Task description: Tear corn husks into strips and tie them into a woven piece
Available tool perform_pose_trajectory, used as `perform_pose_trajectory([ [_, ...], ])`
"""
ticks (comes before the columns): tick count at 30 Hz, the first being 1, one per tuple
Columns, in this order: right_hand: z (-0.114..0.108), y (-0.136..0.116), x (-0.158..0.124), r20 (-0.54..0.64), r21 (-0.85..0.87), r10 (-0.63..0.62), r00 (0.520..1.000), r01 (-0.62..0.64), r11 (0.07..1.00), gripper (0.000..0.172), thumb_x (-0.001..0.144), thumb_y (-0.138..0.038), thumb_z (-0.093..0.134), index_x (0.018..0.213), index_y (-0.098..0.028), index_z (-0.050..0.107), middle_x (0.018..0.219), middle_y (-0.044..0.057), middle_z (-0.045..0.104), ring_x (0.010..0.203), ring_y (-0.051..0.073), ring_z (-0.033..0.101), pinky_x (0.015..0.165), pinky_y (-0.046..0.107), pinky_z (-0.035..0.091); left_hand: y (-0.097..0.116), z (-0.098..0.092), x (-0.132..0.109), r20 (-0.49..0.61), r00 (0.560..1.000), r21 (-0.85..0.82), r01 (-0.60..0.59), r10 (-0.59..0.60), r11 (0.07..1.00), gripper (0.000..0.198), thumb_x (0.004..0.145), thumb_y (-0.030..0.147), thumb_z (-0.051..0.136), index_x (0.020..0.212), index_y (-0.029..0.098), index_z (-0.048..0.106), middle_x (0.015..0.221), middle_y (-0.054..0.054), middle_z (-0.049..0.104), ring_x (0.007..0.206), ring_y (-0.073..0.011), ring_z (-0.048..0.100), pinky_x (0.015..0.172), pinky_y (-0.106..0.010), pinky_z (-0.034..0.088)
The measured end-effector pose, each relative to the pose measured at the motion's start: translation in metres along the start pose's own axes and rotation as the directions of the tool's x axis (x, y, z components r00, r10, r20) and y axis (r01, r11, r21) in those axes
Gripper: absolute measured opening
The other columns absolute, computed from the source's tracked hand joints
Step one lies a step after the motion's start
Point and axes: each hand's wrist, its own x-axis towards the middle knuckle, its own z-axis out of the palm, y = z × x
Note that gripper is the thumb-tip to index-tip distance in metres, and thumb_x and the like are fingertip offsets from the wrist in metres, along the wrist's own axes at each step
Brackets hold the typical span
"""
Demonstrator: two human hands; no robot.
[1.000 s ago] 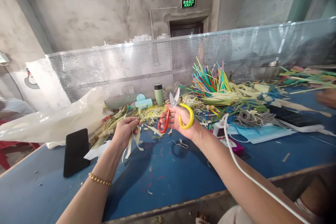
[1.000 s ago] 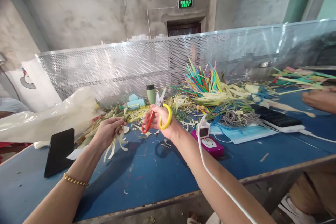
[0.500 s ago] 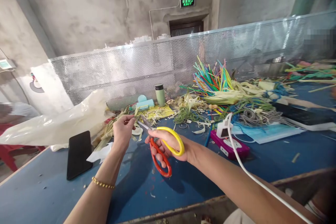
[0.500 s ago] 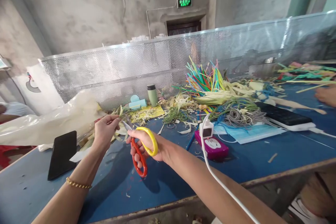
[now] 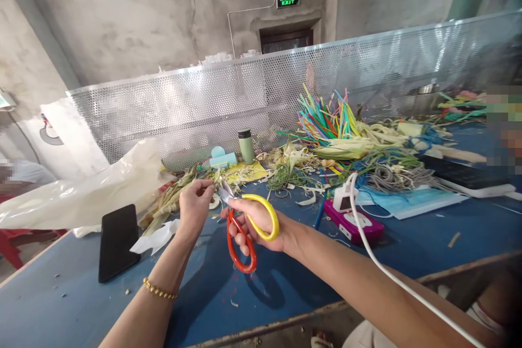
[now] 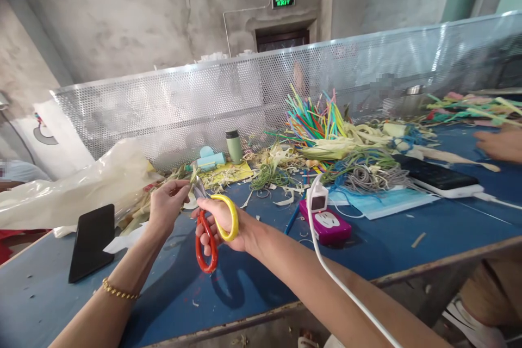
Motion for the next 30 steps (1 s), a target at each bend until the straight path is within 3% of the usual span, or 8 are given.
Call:
perform_pose_trajectory([
  [9, 0.000, 0.006, 0.002, -0.011, -0.011, -0.067, 0.998, 0.067, 0.998, 0.033, 0.094, -0.047, 0.045, 0.103, -0.016, 0.054, 0.055, -0.004, 0.053, 0.037, 0.011, 0.050, 0.033, 0.023, 0.045, 0.009, 0.003, -0.004, 0.100, 0.977, -0.293, 0.209, -0.187, 0.933, 0.027, 0.064, 0.027, 0.069, 0.084, 0.008, 0.067, 0.055, -0.001, 0.063, 0.048, -0.0096, 0.052, 0.048, -0.021, 0.039],
  [22, 0.008, 0.009, 0.001, -0.110, -0.136, -0.110, 0.988, 0.095, 0.986, 0.028, 0.094, -0.045, 0.048, 0.096, -0.018, 0.055, 0.055, -0.005, 0.049, 0.035, 0.008, 0.042, 0.029, 0.020, 0.040, 0.003, 0.004, -0.001, 0.075, 0.974, -0.372, 0.226, -0.213, 0.900, 0.032, 0.059, 0.029, 0.073, 0.082, 0.008, 0.066, 0.058, -0.002, 0.064, 0.052, -0.0124, 0.057, 0.054, -0.026, 0.046],
  [30, 0.008, 0.002, 0.000, -0.230, -0.159, -0.138, 0.964, 0.102, 0.982, 0.032, 0.090, -0.048, 0.051, 0.079, -0.018, 0.051, 0.049, -0.006, 0.048, 0.032, 0.008, 0.042, 0.028, 0.020, 0.038, 0.003, 0.002, 0.001, 0.113, 0.959, -0.452, 0.283, -0.260, 0.846, 0.032, 0.059, 0.019, 0.071, 0.089, 0.009, 0.064, 0.076, -0.006, 0.069, 0.060, -0.0136, 0.065, 0.057, -0.024, 0.048],
])
